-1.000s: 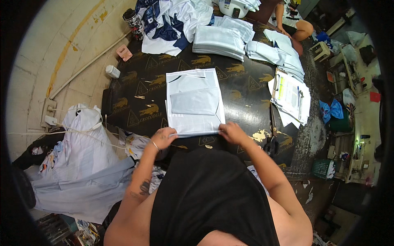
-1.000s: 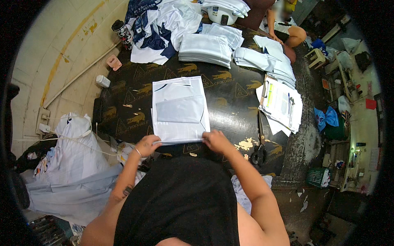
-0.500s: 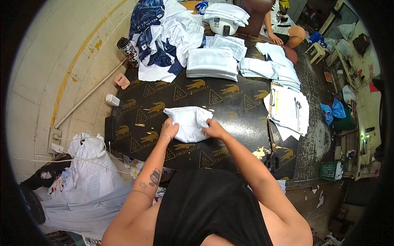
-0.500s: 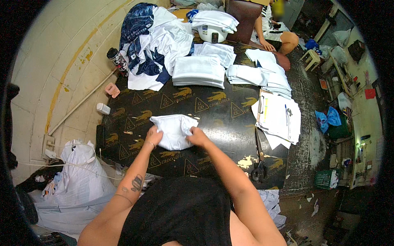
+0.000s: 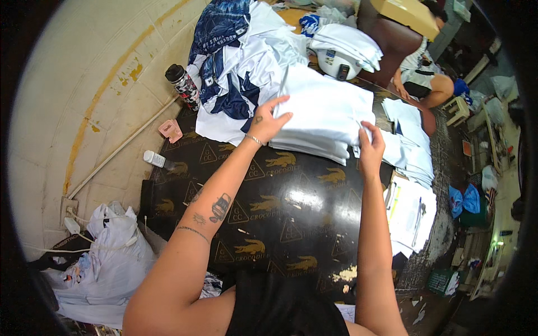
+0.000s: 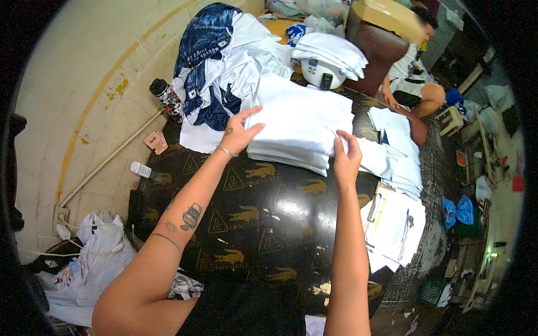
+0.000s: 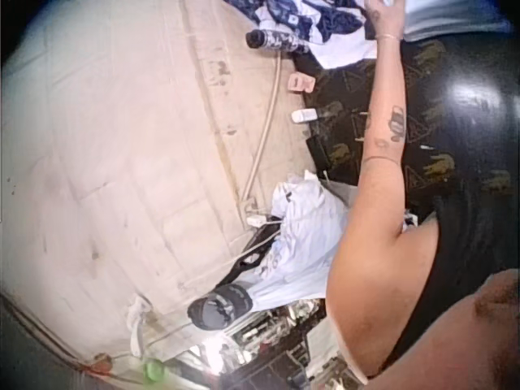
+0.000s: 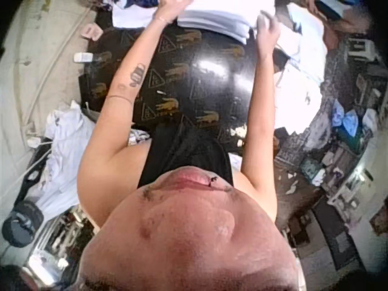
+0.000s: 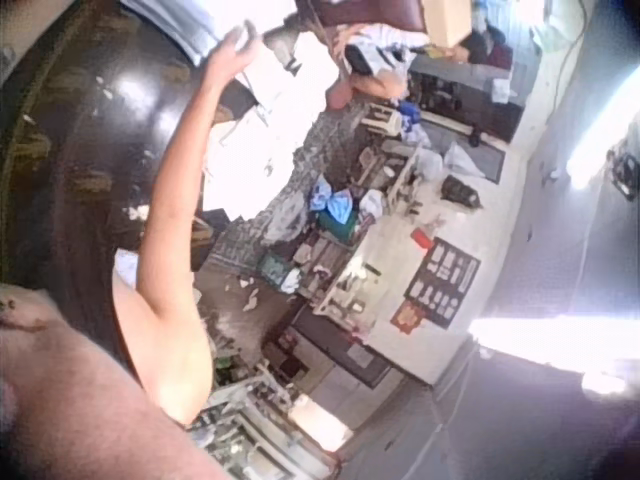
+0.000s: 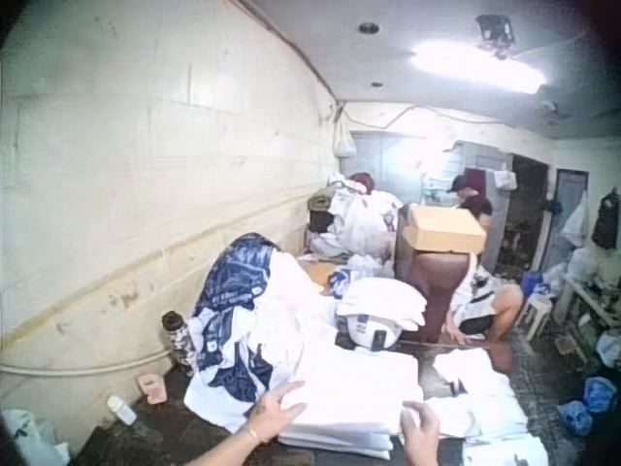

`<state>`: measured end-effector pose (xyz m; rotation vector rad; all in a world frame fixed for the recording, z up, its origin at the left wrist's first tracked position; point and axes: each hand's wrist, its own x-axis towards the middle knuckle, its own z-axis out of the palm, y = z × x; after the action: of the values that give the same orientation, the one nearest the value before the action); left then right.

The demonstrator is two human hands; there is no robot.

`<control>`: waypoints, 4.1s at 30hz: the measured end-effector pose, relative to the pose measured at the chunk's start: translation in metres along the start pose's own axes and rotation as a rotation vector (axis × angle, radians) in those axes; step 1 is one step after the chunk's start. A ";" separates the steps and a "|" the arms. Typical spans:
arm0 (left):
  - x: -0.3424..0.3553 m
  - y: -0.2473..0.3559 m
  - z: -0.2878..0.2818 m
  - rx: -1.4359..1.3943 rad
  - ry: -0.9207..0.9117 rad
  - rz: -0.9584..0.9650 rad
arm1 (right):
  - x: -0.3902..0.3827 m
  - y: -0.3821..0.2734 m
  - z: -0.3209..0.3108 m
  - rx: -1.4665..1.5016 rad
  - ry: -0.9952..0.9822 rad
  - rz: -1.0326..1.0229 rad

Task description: The person uses shears to cut white fabric pieces on a table, aligns them with a printed t-shirt template, and folds the cut pieces. The person repeats this process multiple times, handling the fabric and template with both hands.

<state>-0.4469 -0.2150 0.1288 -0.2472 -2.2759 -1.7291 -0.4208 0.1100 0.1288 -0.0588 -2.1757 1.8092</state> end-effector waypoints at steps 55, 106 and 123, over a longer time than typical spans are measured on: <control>-0.323 0.278 -0.344 0.310 0.210 -0.028 | -0.282 -0.289 -0.177 -0.916 -0.160 -0.496; -0.460 0.050 0.108 0.217 -0.699 0.041 | -0.460 0.057 -0.339 -0.923 -0.622 0.286; -0.611 0.101 0.198 0.542 -0.158 0.120 | -0.399 0.043 -0.354 -0.388 -1.307 0.756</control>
<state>0.1408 0.0201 -0.0207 -0.4035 -2.6732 -1.0121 0.0441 0.3658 0.0582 0.3723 -3.8206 1.9828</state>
